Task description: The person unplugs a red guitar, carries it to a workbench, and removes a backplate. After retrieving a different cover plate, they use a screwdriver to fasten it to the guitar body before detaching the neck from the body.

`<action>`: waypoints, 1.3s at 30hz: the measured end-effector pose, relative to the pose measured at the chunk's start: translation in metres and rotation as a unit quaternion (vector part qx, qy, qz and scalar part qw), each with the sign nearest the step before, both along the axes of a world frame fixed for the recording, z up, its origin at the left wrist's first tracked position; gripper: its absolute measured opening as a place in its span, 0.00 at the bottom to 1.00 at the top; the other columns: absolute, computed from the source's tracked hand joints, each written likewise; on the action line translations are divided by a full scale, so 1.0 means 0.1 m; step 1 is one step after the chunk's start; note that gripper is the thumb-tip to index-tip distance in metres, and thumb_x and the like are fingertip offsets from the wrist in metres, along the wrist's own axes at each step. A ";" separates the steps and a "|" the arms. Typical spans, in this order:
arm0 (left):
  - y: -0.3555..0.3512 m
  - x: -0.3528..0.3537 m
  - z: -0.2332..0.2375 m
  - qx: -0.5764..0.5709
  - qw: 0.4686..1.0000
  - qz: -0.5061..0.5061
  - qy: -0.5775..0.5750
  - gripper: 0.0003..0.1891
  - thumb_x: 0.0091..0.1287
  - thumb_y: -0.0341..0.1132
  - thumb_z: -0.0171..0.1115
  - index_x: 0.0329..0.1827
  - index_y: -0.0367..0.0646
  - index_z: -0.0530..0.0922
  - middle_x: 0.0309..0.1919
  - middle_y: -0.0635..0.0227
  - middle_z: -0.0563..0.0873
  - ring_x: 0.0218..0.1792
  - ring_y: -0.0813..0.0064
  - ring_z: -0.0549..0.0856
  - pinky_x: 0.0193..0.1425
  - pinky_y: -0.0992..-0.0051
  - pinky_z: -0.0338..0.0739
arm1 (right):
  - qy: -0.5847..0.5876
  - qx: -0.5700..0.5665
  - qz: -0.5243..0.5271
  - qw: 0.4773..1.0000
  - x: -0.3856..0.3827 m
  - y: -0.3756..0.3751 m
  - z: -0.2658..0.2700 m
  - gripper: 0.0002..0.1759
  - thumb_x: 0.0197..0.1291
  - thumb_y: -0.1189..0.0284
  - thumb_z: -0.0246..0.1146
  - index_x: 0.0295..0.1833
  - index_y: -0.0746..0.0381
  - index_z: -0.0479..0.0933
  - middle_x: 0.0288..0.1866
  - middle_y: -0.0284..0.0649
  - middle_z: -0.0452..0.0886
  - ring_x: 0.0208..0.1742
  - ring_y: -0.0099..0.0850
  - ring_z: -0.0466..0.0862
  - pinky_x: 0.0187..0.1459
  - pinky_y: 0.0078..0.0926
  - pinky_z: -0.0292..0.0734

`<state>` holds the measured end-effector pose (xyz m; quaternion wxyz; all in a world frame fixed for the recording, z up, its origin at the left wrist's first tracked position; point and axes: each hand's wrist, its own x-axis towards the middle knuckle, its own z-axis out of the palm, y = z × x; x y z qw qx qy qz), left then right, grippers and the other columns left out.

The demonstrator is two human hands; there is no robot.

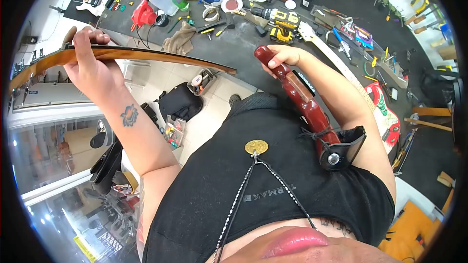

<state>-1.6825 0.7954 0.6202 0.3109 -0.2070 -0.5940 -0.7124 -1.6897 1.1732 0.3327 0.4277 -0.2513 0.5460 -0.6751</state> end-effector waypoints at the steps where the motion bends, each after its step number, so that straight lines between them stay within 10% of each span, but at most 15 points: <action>1: -0.03 0.00 -0.05 -0.003 1.000 0.002 -0.006 0.19 0.73 0.33 0.71 0.61 0.39 0.74 0.39 0.62 0.84 0.38 0.69 0.81 0.48 0.65 0.79 | -0.006 -0.003 0.002 1.000 -0.02 -0.01 -0.08 0.29 0.49 0.48 0.74 0.34 0.67 0.82 0.26 0.41 0.84 0.25 0.30 0.85 0.31 0.26 0.81; 8: -0.33 0.18 -0.32 -0.074 0.987 -0.138 -0.022 0.32 0.69 0.38 0.76 0.74 0.54 0.71 0.60 0.59 0.79 0.58 0.60 0.78 0.70 0.51 0.71 | -0.016 0.012 0.073 0.997 -0.07 -0.01 -0.10 0.29 0.53 0.49 0.75 0.40 0.67 0.82 0.31 0.41 0.86 0.32 0.30 0.87 0.37 0.27 0.83; 14: -0.52 0.14 -0.50 -0.077 0.958 -0.271 -0.050 0.32 0.57 0.43 0.85 0.62 0.46 0.78 0.50 0.60 0.87 0.52 0.57 0.87 0.69 0.50 0.77 | 0.159 0.255 -0.049 0.953 0.41 0.17 0.54 0.48 0.64 0.44 0.69 0.81 0.60 0.65 0.67 0.46 0.82 0.67 0.41 0.80 0.69 0.40 0.73; 19: -0.29 0.04 -0.56 -0.141 0.926 -0.349 -0.010 0.31 0.60 0.45 0.83 0.60 0.45 0.75 0.45 0.59 0.89 0.49 0.57 0.89 0.66 0.48 0.78 | 0.131 0.088 -0.352 0.923 1.06 0.61 0.93 0.39 0.66 0.47 0.66 0.74 0.63 0.74 0.65 0.45 0.82 0.68 0.38 0.81 0.71 0.40 0.71; 26: -0.24 -0.06 -0.57 -0.114 0.951 -0.283 -0.049 0.30 0.62 0.36 0.82 0.65 0.43 0.76 0.50 0.52 0.89 0.51 0.50 0.89 0.63 0.46 0.82 | 0.331 -0.036 -0.315 0.889 2.31 1.08 2.18 0.45 0.51 0.42 0.77 0.61 0.69 0.80 0.58 0.52 0.82 0.58 0.44 0.84 0.59 0.42 0.78; 29: -0.18 -0.13 -0.60 -0.084 0.968 -0.228 -0.064 0.33 0.61 0.32 0.81 0.71 0.45 0.76 0.53 0.50 0.89 0.52 0.50 0.88 0.63 0.45 0.81 | 0.382 0.263 -0.445 0.766 2.33 0.57 2.54 0.49 0.31 0.62 0.90 0.64 0.61 0.78 0.54 0.50 0.84 0.53 0.46 0.85 0.55 0.42 0.79; 32: -0.02 -0.16 -0.63 -0.042 0.971 -0.232 -0.045 0.36 0.61 0.31 0.81 0.72 0.42 0.74 0.52 0.48 0.89 0.54 0.50 0.88 0.65 0.42 0.79 | 0.408 0.309 -0.514 0.689 2.28 0.43 2.26 0.36 0.39 0.77 0.83 0.59 0.60 0.78 0.52 0.46 0.84 0.52 0.46 0.85 0.54 0.42 0.79; 39: 0.20 -0.39 -1.19 -0.156 0.880 -0.413 -0.176 0.32 0.63 0.45 0.79 0.64 0.34 0.78 0.48 0.53 0.87 0.56 0.51 0.85 0.71 0.48 0.74 | 0.393 0.432 -0.598 0.548 2.32 0.30 2.42 0.44 0.41 0.78 0.74 0.72 0.63 0.77 0.61 0.45 0.76 0.62 0.40 0.77 0.65 0.35 0.71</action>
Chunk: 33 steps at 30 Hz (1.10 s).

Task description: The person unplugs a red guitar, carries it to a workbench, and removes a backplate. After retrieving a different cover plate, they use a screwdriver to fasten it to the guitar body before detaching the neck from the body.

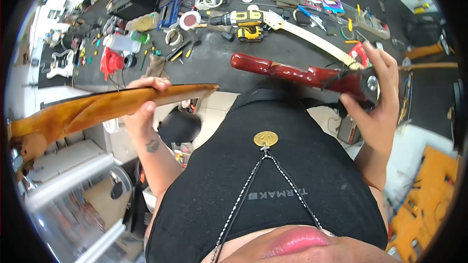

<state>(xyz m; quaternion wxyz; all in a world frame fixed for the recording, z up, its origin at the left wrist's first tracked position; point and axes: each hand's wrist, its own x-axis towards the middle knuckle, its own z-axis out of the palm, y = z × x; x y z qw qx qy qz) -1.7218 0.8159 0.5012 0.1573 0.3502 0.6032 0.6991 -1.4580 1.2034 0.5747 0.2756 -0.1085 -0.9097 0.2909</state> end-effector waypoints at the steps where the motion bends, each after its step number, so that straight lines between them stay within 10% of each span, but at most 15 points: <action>1: 0.02 -0.05 -0.07 0.005 1.000 -0.024 -0.011 0.32 0.63 0.44 0.78 0.64 0.35 0.78 0.48 0.54 0.86 0.56 0.53 0.84 0.70 0.49 0.74 | 0.013 -0.022 -0.026 0.999 -0.01 -0.08 -0.06 0.47 0.42 0.77 0.72 0.75 0.62 0.74 0.61 0.45 0.76 0.62 0.40 0.76 0.67 0.35 0.70; 7: 0.02 -0.33 -0.18 0.030 0.993 -0.103 -0.049 0.29 0.63 0.40 0.77 0.63 0.33 0.78 0.48 0.56 0.83 0.56 0.56 0.82 0.68 0.54 0.75 | 0.139 -0.137 -0.189 0.962 -0.13 -0.58 -0.59 0.46 0.47 0.66 0.83 0.73 0.63 0.74 0.65 0.43 0.76 0.67 0.37 0.76 0.69 0.38 0.69; 11: -0.03 -0.44 -0.15 0.024 0.993 -0.095 -0.065 0.27 0.65 0.38 0.74 0.63 0.31 0.77 0.48 0.56 0.83 0.56 0.56 0.82 0.69 0.53 0.75 | 0.173 0.024 -0.328 0.929 -0.08 -0.74 -0.72 0.60 0.44 0.59 0.89 0.78 0.67 0.63 0.71 0.45 0.70 0.70 0.39 0.74 0.74 0.38 0.67; 15: -0.12 -0.59 -0.16 0.021 0.992 -0.104 -0.073 0.25 0.66 0.37 0.70 0.62 0.33 0.77 0.48 0.56 0.82 0.56 0.56 0.81 0.71 0.52 0.73 | 0.244 0.006 -0.408 0.880 0.11 -0.88 -1.28 0.50 0.52 0.62 0.86 0.73 0.66 0.64 0.72 0.44 0.70 0.68 0.37 0.74 0.73 0.37 0.67; 20: -0.21 -0.72 -0.17 0.030 0.990 -0.105 -0.086 0.24 0.66 0.36 0.70 0.62 0.34 0.77 0.47 0.58 0.81 0.56 0.57 0.80 0.70 0.51 0.74 | 0.386 -0.326 -0.389 0.771 0.02 -1.30 -1.37 0.43 0.59 0.65 0.83 0.68 0.67 0.61 0.66 0.46 0.75 0.67 0.33 0.74 0.73 0.37 0.66; 28: -0.36 -0.83 -0.46 0.056 0.976 -0.202 -0.067 0.29 0.64 0.36 0.72 0.66 0.33 0.76 0.55 0.50 0.84 0.63 0.49 0.82 0.75 0.47 0.70 | 0.371 -0.247 -0.324 0.834 -0.03 -0.89 -1.57 0.36 0.61 0.77 0.78 0.67 0.64 0.63 0.52 0.45 0.87 0.52 0.33 0.88 0.58 0.32 0.82; 33: -0.40 -0.83 -0.72 0.050 0.966 -0.228 -0.113 0.32 0.62 0.47 0.72 0.63 0.34 0.77 0.49 0.53 0.85 0.60 0.49 0.83 0.76 0.44 0.68 | 0.425 -0.174 -0.270 0.846 -0.42 -0.40 -1.60 0.23 0.65 0.68 0.73 0.58 0.65 0.71 0.39 0.42 0.86 0.42 0.32 0.88 0.51 0.33 0.83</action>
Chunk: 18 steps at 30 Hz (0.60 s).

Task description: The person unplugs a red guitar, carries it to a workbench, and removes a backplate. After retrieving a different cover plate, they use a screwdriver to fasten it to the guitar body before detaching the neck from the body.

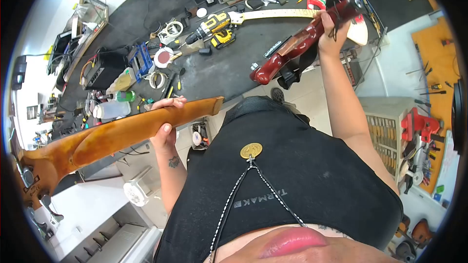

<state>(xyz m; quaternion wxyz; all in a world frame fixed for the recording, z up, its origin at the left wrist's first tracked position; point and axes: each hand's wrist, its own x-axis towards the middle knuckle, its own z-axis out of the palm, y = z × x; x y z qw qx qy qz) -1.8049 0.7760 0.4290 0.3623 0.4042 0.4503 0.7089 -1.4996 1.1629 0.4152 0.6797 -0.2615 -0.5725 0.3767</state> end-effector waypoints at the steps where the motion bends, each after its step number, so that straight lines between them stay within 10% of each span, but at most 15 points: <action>1: -0.02 0.02 -0.02 0.007 1.000 0.006 0.005 0.31 0.62 0.47 0.72 0.62 0.34 0.77 0.47 0.54 0.84 0.59 0.51 0.83 0.76 0.44 0.68 | 0.003 0.014 0.026 1.000 -0.08 0.07 0.07 0.24 0.64 0.68 0.73 0.58 0.65 0.71 0.37 0.42 0.85 0.40 0.32 0.88 0.49 0.32 0.83; 18: 0.13 1.24 1.66 0.060 0.958 0.249 0.128 0.26 0.64 0.52 0.60 0.57 0.41 0.73 0.41 0.61 0.74 0.48 0.61 0.76 0.70 0.45 0.69 | -0.002 -0.077 0.419 0.905 -0.99 0.40 0.09 0.28 0.51 0.73 0.83 0.56 0.65 0.80 0.45 0.34 0.87 0.44 0.25 0.84 0.50 0.27 0.81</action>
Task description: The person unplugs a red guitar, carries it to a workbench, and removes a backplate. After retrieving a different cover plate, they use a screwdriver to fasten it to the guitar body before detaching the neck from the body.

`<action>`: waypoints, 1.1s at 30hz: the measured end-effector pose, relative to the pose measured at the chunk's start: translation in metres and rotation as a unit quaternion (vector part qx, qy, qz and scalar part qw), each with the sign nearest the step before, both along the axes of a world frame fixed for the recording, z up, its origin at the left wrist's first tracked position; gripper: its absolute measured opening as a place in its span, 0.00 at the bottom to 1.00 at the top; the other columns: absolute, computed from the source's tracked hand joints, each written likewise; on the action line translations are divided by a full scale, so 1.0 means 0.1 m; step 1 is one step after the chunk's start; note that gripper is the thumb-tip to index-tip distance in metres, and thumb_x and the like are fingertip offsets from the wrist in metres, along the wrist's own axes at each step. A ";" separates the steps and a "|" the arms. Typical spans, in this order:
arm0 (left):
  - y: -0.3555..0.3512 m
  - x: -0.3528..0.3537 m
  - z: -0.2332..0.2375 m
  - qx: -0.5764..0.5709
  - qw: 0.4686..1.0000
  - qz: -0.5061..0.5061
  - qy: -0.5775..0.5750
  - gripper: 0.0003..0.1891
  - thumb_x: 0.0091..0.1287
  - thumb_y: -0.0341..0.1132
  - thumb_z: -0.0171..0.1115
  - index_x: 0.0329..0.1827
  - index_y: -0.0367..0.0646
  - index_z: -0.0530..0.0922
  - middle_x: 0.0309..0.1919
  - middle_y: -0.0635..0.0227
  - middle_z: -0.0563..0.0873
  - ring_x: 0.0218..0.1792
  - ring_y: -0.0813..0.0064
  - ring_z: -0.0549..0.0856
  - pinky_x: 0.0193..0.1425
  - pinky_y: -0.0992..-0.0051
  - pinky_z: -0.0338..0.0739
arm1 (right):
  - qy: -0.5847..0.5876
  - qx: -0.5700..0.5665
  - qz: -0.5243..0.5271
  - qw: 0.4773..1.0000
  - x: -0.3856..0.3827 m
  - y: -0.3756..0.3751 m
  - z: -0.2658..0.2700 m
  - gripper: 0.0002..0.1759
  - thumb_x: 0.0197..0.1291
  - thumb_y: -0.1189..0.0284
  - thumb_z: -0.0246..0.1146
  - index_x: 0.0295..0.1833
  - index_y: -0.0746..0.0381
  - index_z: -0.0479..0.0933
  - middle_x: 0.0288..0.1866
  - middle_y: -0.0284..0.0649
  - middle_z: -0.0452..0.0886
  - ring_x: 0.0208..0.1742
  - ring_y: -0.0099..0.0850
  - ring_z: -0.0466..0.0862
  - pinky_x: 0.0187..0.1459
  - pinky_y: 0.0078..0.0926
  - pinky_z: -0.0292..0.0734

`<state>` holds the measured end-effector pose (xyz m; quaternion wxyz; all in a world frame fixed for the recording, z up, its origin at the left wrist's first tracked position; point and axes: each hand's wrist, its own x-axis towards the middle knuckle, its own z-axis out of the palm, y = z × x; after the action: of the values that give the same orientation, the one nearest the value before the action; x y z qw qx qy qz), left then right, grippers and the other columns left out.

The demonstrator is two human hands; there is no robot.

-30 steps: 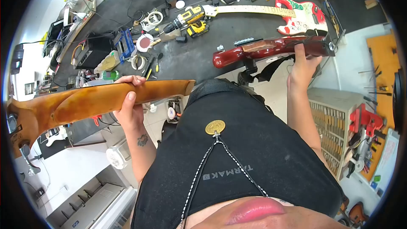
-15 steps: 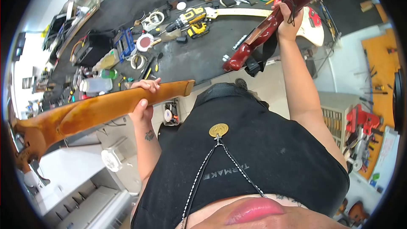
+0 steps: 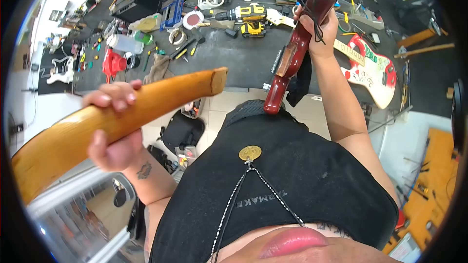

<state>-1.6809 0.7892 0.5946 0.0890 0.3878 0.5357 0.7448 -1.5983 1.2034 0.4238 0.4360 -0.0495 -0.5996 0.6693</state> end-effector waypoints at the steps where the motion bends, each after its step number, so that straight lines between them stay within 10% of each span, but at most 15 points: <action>1: 0.05 0.08 0.14 0.001 1.000 -0.008 0.013 0.26 0.65 0.52 0.59 0.58 0.42 0.72 0.42 0.61 0.74 0.49 0.61 0.75 0.71 0.45 0.68 | -0.004 -0.002 0.013 1.000 -0.01 0.03 -0.01 0.28 0.51 0.73 0.83 0.56 0.65 0.80 0.45 0.34 0.87 0.44 0.25 0.84 0.50 0.27 0.81; 8: 0.66 0.42 0.76 -0.031 0.988 -0.134 0.064 0.31 0.64 0.54 0.59 0.65 0.42 0.70 0.51 0.63 0.71 0.63 0.62 0.69 0.85 0.42 0.46 | 0.018 -0.003 0.098 0.995 -0.05 0.19 -0.10 0.35 0.55 0.63 0.81 0.62 0.67 0.73 0.45 0.46 0.85 0.44 0.35 0.86 0.51 0.35 0.83; 33: 0.87 0.36 0.68 0.052 0.992 -0.067 -0.095 0.26 0.67 0.47 0.54 0.63 0.39 0.68 0.50 0.60 0.73 0.61 0.60 0.72 0.81 0.45 0.54 | -0.010 0.041 0.126 0.991 0.03 0.38 -0.12 0.33 0.61 0.60 0.79 0.62 0.65 0.71 0.43 0.44 0.84 0.44 0.34 0.86 0.49 0.34 0.82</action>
<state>-1.6451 0.8765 0.6626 0.1685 0.3543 0.4581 0.7977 -1.5956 1.2418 0.4120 0.3435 0.0379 -0.6322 0.6935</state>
